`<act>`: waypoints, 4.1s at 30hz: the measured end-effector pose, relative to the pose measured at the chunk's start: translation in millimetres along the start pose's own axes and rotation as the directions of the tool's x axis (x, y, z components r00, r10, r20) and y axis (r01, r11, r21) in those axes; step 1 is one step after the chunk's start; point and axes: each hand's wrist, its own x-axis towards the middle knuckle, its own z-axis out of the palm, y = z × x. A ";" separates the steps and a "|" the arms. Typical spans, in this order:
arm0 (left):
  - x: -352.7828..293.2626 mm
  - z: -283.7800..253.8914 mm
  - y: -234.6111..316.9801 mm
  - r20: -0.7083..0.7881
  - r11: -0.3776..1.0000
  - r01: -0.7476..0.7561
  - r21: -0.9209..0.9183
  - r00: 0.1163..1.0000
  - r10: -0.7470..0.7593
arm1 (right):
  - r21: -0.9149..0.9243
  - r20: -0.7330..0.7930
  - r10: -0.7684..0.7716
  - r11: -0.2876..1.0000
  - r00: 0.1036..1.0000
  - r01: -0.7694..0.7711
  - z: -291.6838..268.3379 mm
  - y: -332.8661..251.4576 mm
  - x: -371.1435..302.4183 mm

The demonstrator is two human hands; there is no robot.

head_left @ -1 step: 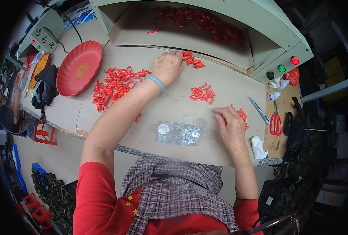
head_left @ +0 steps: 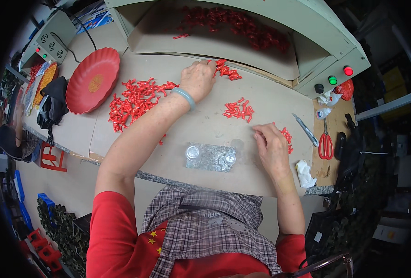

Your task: The person assembles small red plastic parts by hand, snapping them together at a factory workbench.

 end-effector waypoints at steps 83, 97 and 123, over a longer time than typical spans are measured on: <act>-220.4 -75.3 89.7 0.610 -0.304 0.599 -0.741 0.790 0.068 | 0.610 0.337 0.278 0.663 0.899 -0.434 -5.6 -37.5 -50.5; -220.7 -64.2 97.5 0.492 -0.196 0.471 -0.860 0.868 -0.071 | 0.540 0.043 0.129 0.831 0.991 -0.131 23.1 -63.4 -75.8; -219.3 -62.0 101.8 -0.016 0.681 -0.006 -0.732 1.000 -0.008 | 0.380 -0.173 -0.105 0.910 0.979 0.165 43.0 -63.1 -86.5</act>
